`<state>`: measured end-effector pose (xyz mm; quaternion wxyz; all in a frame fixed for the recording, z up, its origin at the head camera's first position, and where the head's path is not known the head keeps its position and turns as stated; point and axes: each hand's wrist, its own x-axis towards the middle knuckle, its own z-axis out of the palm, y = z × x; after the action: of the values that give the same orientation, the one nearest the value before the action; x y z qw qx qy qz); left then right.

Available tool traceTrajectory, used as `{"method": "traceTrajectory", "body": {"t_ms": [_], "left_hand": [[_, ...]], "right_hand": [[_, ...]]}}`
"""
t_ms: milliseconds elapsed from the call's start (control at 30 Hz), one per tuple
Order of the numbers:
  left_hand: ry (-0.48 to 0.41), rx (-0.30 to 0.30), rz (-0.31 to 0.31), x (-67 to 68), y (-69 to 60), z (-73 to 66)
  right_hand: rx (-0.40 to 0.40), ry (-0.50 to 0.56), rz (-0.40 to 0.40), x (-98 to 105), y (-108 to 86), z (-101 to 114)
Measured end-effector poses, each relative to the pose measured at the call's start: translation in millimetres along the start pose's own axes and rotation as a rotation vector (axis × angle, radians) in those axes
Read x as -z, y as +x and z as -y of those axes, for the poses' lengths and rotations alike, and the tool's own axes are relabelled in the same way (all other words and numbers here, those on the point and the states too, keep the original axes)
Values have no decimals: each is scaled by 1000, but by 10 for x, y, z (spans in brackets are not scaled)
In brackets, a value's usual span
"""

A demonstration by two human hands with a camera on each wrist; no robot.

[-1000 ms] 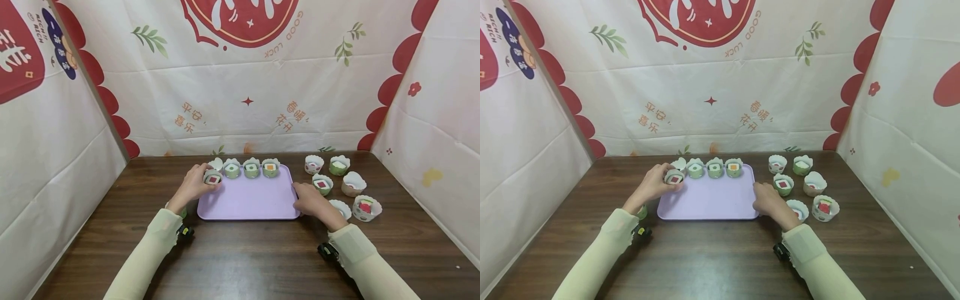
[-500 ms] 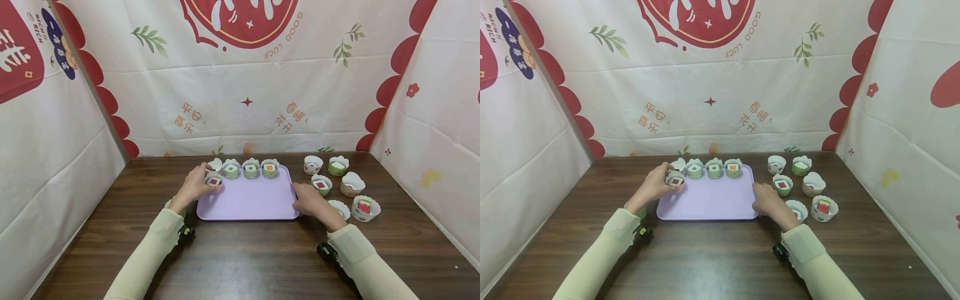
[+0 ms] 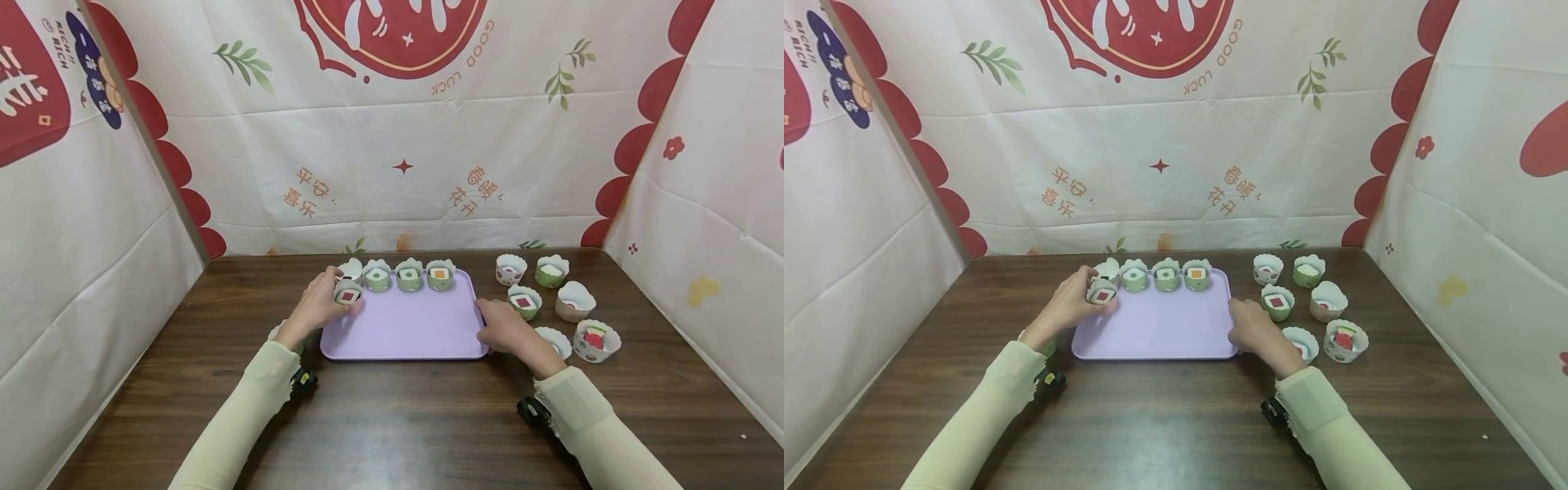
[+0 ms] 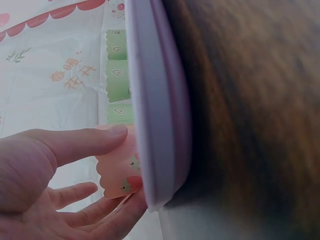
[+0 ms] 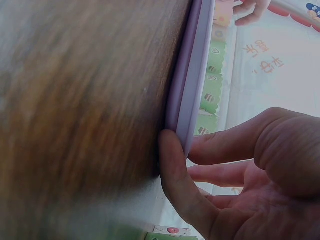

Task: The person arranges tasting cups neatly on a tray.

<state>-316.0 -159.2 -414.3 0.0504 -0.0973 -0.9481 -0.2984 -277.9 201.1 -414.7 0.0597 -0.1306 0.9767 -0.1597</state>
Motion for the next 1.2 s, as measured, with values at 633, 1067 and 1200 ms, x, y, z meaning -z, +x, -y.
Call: {"method": "traceTrajectory", "body": {"t_ms": [633, 1067, 1200], "left_hand": [[-22, 7, 29, 96, -36, -7], [-12, 28, 49, 391, -154, 29], [-25, 20, 49, 523, -229, 85]], "right_hand": [[8, 0, -12, -2, -9, 6], [13, 5, -18, -32, 14, -10], [7, 7, -15, -18, 5, -10]]}}
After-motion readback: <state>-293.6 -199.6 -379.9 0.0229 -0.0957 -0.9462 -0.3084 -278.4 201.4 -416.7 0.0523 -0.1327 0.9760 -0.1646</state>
